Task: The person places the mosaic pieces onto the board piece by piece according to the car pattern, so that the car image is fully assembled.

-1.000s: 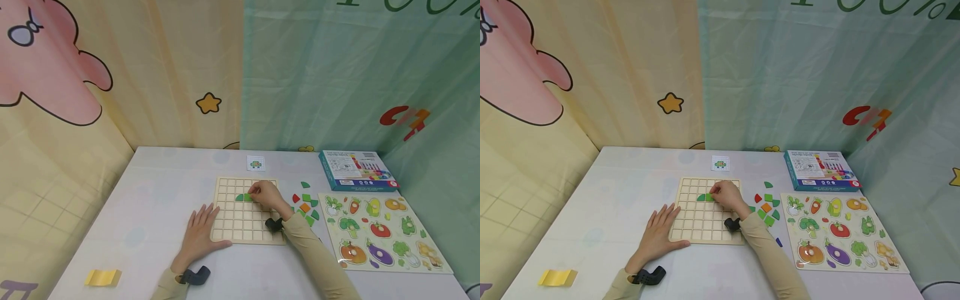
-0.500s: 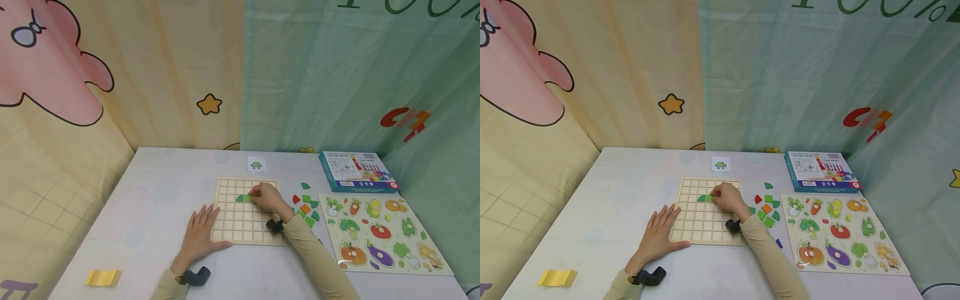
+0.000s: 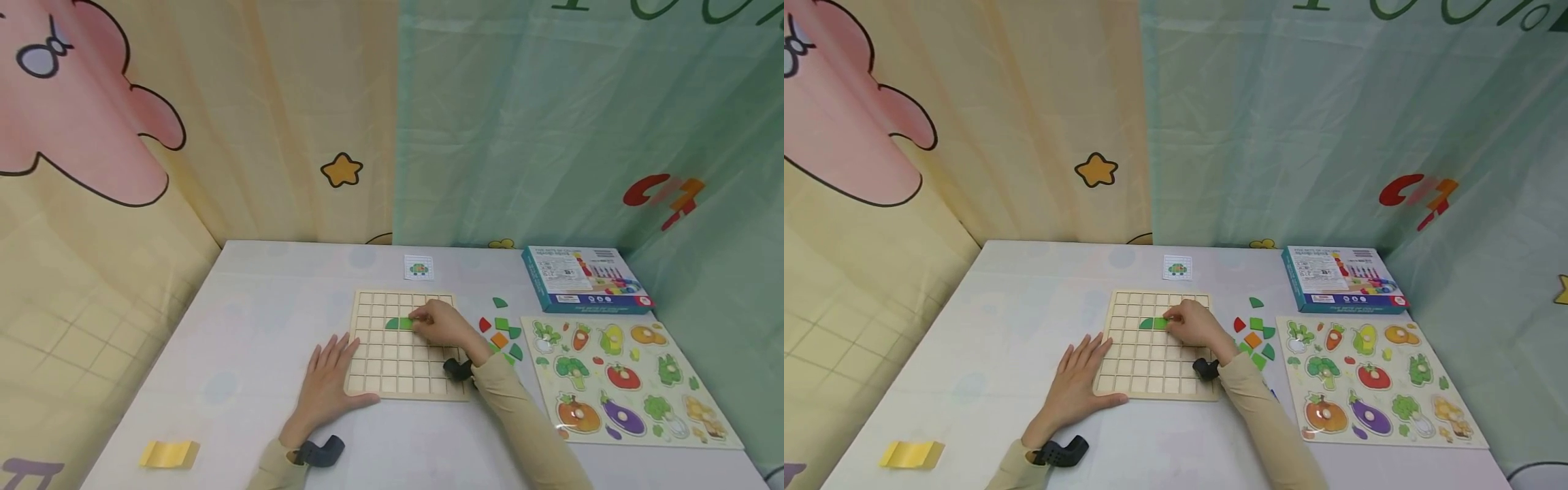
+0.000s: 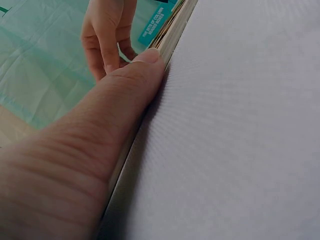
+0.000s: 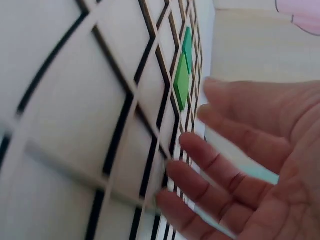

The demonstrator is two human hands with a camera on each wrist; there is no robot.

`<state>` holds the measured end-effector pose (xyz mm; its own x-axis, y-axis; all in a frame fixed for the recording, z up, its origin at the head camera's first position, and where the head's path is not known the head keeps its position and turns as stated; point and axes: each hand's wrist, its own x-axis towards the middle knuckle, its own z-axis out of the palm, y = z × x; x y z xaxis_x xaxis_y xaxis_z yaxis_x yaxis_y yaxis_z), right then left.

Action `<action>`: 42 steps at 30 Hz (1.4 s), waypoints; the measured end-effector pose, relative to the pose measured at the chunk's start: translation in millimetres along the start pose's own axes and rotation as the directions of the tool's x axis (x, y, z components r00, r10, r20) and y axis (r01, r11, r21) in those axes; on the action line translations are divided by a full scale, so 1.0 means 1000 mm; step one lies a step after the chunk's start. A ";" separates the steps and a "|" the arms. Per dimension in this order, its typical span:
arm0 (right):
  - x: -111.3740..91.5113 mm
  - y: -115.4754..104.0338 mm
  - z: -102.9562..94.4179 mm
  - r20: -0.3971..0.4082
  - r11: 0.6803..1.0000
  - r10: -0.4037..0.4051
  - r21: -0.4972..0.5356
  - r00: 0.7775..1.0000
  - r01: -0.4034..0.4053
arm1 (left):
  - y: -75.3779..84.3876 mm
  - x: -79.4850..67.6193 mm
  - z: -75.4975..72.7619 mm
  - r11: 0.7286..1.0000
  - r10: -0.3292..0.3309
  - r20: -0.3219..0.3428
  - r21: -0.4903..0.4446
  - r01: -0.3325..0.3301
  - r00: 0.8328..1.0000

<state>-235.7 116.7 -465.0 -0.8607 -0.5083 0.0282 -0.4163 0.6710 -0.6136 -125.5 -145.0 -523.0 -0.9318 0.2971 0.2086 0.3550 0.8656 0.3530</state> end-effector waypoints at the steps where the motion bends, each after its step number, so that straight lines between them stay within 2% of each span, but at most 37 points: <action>1: -0.003 0.003 -0.003 -0.004 1.000 -0.007 0.014 1.000 0.007 | 0.000 0.000 0.000 1.000 0.001 -0.001 -0.001 -0.001 1.000; 7: -0.027 0.023 -0.020 -0.099 0.998 0.018 0.066 0.995 -0.011 | 0.000 0.000 0.002 1.000 -0.002 -0.009 -0.002 0.002 1.000; 11: -0.049 0.033 -0.036 -0.179 0.998 0.050 0.056 0.983 -0.041 | -0.001 0.001 0.002 1.000 0.004 -0.011 -0.004 -0.004 1.000; 15: -0.071 0.043 -0.053 -0.219 0.994 0.101 0.048 0.970 -0.093 | 0.000 0.001 0.002 1.000 0.004 -0.011 -0.006 -0.004 1.000; 24: -0.107 0.061 -0.076 -0.220 0.969 0.243 0.008 0.945 -0.248 | 0.001 0.001 -0.001 1.000 0.004 -0.021 -0.010 -0.004 1.000; 33: -0.129 0.071 -0.077 -0.169 0.935 0.349 -0.012 0.922 -0.356 | -0.001 0.001 0.000 1.000 0.002 -0.013 -0.013 -0.002 1.000; 42: -0.135 0.066 -0.073 -0.163 0.870 0.470 -0.080 0.867 -0.487 | -0.002 0.001 0.002 1.000 0.005 -0.010 -0.011 -0.005 1.000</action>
<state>-168.3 269.4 -452.0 -0.9901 -0.0372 -0.1355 0.0334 0.8744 -0.4841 -127.6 -145.4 -525.6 -0.9293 0.2971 0.2196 0.3603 0.8598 0.3618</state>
